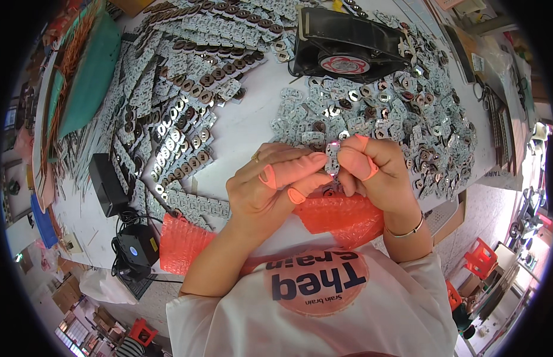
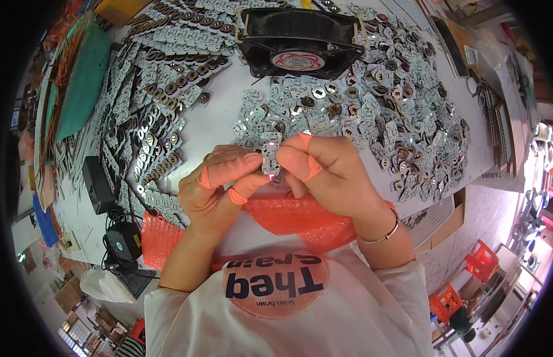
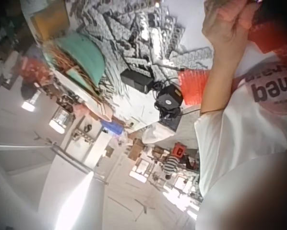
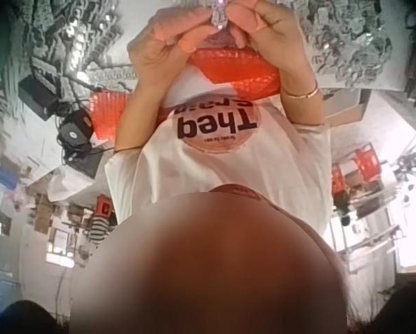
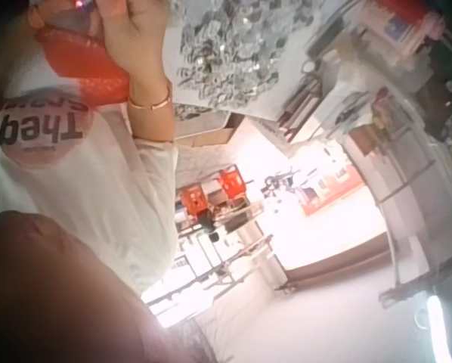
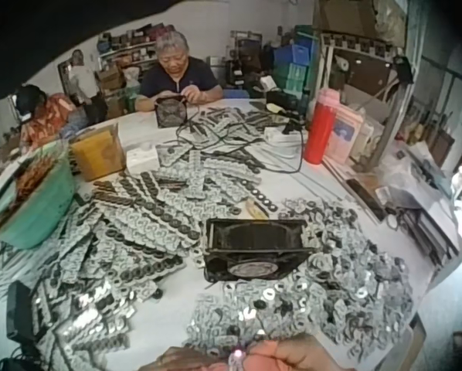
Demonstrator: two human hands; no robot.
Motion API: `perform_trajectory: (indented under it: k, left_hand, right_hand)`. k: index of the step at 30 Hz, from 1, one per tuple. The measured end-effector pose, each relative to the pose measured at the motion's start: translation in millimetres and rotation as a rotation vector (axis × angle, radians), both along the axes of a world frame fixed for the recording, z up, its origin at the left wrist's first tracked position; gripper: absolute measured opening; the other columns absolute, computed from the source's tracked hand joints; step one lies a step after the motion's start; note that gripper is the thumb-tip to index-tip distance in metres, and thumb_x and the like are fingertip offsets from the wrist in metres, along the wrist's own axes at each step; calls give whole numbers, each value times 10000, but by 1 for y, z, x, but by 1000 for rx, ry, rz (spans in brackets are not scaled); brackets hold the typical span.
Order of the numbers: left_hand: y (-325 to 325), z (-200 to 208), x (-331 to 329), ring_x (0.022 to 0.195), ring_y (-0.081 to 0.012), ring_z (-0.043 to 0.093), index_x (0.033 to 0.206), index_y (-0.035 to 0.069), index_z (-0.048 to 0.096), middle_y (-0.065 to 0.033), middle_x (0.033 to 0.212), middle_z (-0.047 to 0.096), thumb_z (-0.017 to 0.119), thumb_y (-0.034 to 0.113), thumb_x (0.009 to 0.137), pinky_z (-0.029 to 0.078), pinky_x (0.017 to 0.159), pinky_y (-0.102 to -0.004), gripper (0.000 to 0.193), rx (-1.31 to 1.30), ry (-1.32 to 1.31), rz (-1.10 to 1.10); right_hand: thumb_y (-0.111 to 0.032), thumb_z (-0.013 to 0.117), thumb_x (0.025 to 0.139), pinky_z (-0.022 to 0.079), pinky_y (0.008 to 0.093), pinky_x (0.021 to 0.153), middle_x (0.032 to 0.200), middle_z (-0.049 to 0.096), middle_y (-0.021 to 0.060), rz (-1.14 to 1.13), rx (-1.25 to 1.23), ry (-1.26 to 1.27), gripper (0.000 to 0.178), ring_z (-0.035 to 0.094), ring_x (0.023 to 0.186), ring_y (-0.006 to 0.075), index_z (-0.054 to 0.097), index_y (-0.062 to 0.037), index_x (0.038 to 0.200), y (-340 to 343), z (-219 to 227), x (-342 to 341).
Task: Assembling small metal and plastic hardware components by hand at a manual workstation.
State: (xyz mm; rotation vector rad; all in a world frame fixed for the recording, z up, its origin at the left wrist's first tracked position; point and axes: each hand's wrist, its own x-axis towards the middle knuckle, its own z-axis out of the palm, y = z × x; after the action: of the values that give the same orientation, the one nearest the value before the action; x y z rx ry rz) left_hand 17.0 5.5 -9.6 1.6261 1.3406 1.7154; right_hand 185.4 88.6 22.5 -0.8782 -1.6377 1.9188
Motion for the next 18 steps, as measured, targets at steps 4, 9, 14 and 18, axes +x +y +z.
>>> perform_trajectory:
  k: [4, 9, 14, 18]
  left_hand:
    - [1, -2, 3, 757, -208, 653, 965, 35, 667, -67, 839, 682, 787, 21, 665, 495, 695, -312, 323, -11, -10, 15]
    - [-3, 4, 10, 750, -202, 646, 927, 39, 653, -70, 844, 670, 776, 49, 702, 500, 698, -305, 257, -168, -94, 2]
    - [-5, -1, 14, 819, -157, 596, 1050, 11, 583, -94, 917, 635, 753, -7, 729, 479, 734, -280, 365, -248, -123, -84]
    - [-3, 3, 14, 816, -138, 574, 1129, 21, 530, -70, 918, 599, 753, 10, 736, 464, 752, -269, 452, -302, -323, -162]
  right_hand:
    - [-179, 576, 922, 323, 198, 439, 546, 501, -23, -85, -55, 57, 199, 434, 484, 37, 614, -13, 822, -4, -5, -1]
    - [-197, 593, 915, 309, 192, 436, 551, 485, -35, -138, -121, 72, 217, 413, 482, 31, 596, -24, 783, -3, -9, -1]
    - [-188, 614, 903, 324, 197, 464, 583, 491, -37, -86, -225, 148, 238, 408, 512, 35, 576, -27, 732, 3, -12, 9]
    - [-172, 615, 900, 361, 206, 527, 641, 514, -35, -140, 91, 72, 243, 435, 578, 45, 571, -21, 715, -3, -9, 3]
